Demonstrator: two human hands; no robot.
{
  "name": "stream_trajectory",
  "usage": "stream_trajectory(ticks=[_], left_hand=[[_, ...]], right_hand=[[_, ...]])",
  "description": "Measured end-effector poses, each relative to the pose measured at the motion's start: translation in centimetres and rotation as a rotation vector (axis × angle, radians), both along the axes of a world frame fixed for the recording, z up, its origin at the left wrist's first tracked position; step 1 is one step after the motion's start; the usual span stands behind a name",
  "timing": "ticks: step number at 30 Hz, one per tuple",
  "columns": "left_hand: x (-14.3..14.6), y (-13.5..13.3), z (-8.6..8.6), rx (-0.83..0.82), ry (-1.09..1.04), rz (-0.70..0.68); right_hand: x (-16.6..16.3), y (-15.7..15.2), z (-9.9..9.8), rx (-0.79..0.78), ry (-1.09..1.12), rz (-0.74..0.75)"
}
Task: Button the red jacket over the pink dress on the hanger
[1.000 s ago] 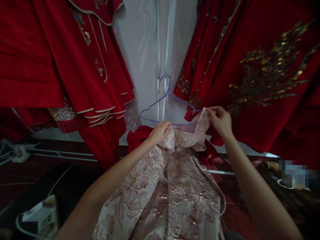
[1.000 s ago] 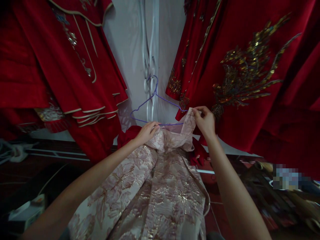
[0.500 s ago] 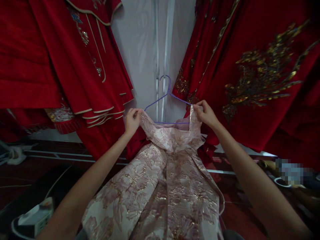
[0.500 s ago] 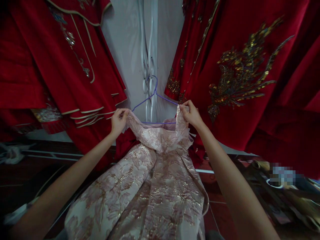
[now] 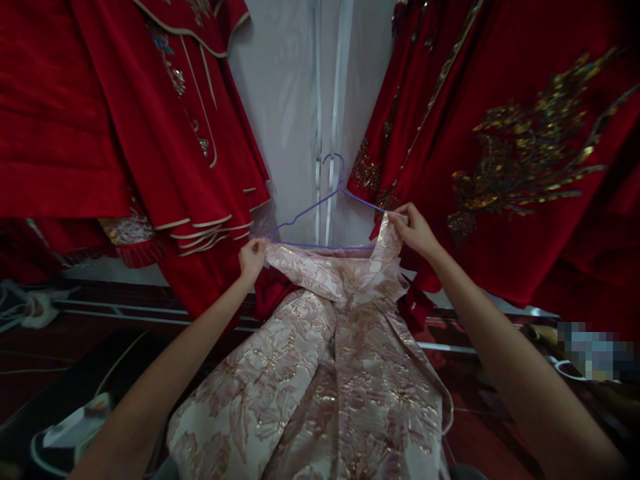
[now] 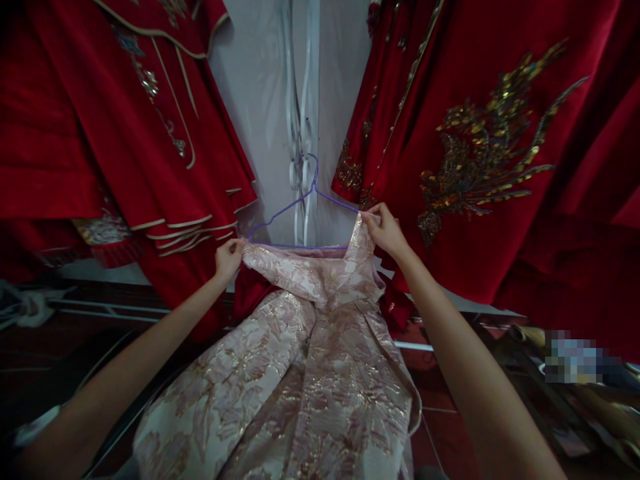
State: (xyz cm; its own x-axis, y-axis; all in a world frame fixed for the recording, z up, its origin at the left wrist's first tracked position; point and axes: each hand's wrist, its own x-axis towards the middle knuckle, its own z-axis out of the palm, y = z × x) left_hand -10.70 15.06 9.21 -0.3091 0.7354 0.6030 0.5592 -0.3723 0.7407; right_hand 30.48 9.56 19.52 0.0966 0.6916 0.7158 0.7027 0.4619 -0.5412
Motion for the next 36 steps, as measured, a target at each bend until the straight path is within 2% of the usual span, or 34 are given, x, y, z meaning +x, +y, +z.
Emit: stream_trajectory(ticks=[8, 16, 24, 28, 32, 34, 36], left_hand=[[0.4, -0.3, 1.2, 0.07, -0.044, -0.077], [-0.2, 0.1, -0.2, 0.04, -0.091, -0.095], [-0.5, -0.4, -0.1, 0.02, -0.066, -0.063], [0.4, -0.3, 1.8, 0.075, -0.042, -0.096], [3.0, 0.0, 6.0, 0.163, 0.03, -0.287], [3.8, 0.1, 7.8, 0.102, 0.078, -0.418], [3.8, 0.4, 8.5, -0.035, 0.035, -0.492]], right_hand=[[0.2, 0.0, 0.1, 0.01, -0.005, 0.023], [0.3, 0.3, -0.1, -0.005, 0.011, 0.016], [0.1, 0.0, 0.2, 0.014, 0.006, 0.004], [0.2, 0.0, 0.1, -0.015, 0.008, 0.025], [0.0, -0.1, 0.1, -0.038, 0.048, 0.071], [-0.1, -0.2, 0.2, -0.034, 0.086, 0.077], [-0.2, -0.1, 0.2, -0.047, 0.118, 0.079]])
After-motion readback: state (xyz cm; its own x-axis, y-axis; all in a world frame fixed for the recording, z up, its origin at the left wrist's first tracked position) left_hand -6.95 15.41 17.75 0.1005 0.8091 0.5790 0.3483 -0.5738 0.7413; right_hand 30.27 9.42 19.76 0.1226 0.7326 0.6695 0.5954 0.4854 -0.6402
